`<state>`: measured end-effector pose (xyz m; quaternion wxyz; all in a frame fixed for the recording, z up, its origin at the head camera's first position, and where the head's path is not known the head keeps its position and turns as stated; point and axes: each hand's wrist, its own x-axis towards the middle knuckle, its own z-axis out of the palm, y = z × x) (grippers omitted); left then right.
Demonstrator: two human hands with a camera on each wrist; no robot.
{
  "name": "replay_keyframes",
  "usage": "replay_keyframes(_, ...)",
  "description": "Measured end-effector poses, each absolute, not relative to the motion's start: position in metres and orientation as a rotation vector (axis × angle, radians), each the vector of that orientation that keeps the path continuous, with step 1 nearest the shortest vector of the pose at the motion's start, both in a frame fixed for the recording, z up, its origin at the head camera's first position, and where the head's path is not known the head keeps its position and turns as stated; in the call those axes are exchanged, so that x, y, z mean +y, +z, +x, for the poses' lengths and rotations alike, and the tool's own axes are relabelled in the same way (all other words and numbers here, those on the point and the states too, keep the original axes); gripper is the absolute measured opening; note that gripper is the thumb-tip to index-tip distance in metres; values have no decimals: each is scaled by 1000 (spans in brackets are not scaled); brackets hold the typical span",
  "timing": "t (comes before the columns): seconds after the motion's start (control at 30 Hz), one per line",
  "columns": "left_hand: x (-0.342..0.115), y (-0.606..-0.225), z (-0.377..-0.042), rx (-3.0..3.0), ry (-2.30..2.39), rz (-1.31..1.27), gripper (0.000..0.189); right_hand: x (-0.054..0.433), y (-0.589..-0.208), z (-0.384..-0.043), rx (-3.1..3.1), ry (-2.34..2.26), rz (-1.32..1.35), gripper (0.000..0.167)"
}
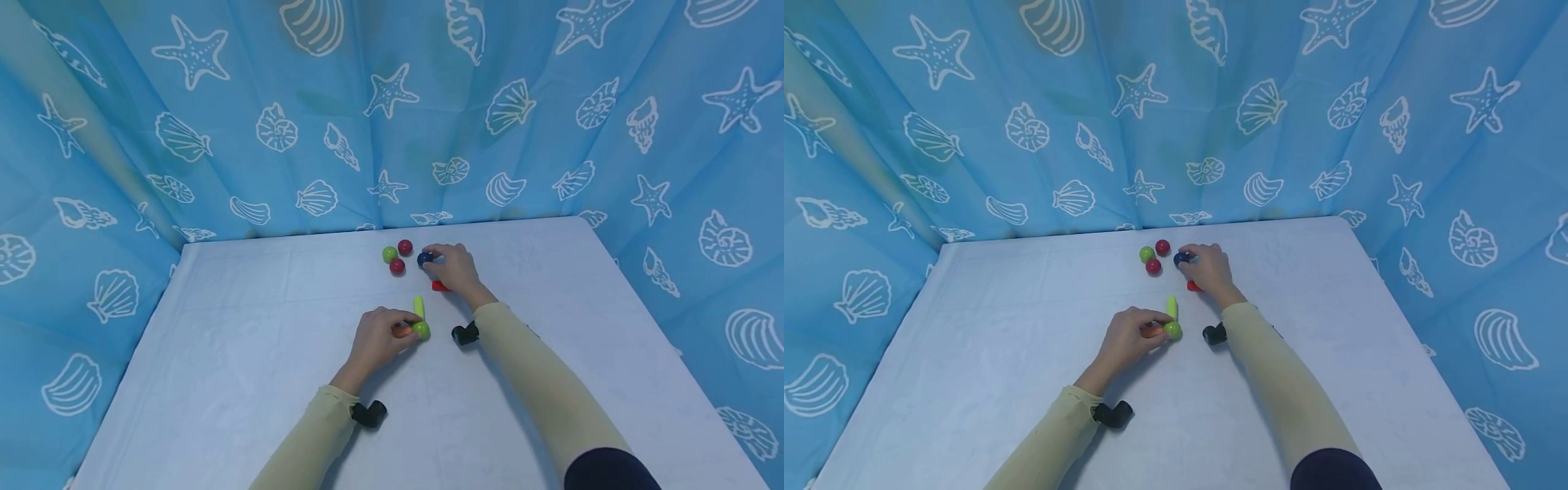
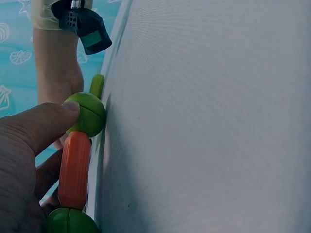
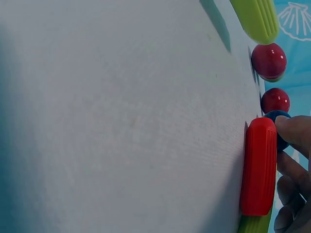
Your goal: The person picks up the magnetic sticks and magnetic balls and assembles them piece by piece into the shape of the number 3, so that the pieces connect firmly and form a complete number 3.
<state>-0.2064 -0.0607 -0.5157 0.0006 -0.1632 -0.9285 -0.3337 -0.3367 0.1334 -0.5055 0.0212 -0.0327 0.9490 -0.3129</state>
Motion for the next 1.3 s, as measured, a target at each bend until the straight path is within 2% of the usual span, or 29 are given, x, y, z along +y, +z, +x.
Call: replay_keyframes(1.3,-62,-516,-205,-2861,-1048,-555,28,132,-509,-309,2910,-900,-300,37)
